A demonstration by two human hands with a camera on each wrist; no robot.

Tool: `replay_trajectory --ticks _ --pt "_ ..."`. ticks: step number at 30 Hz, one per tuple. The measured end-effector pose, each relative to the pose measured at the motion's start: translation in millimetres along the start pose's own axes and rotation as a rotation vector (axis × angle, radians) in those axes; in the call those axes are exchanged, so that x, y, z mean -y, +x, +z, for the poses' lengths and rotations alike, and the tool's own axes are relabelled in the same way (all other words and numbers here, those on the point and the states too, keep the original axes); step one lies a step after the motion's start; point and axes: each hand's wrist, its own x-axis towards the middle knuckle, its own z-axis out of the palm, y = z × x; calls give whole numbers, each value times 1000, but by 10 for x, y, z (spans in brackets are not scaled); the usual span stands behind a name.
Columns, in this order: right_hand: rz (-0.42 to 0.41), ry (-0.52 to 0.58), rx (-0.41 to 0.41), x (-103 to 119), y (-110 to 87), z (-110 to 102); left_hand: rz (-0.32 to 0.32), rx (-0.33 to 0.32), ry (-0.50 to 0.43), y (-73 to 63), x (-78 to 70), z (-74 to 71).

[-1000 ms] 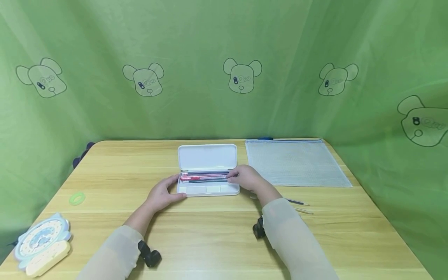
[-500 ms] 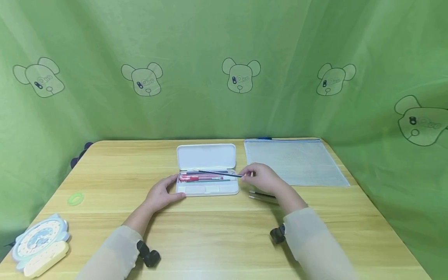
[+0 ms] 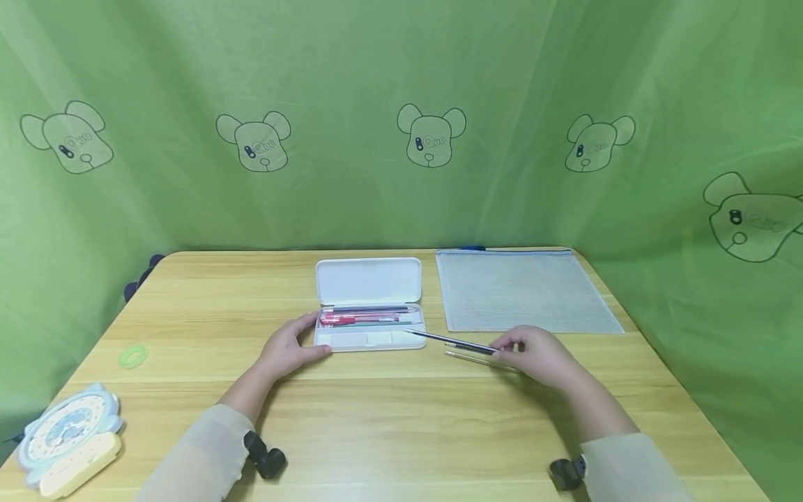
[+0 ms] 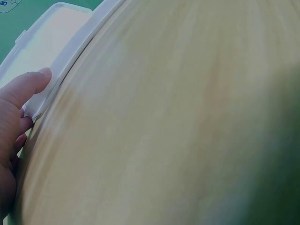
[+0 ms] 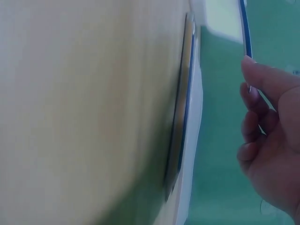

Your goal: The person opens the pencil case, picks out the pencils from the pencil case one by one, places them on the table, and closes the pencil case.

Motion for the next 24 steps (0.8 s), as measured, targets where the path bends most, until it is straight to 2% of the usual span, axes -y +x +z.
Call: replay_trajectory --ticks 5,10,18,24 --pt "67 9 25 -168 -244 -55 0 1 -3 -4 2 6" --pt "134 18 65 -301 -409 -75 -1 0 -1 -14 -4 -1" --pt "151 -31 90 -450 -511 -68 -3 1 -4 -19 -13 -9" --pt "150 3 118 -508 -521 -65 -1 -1 -15 -11 -15 -8"
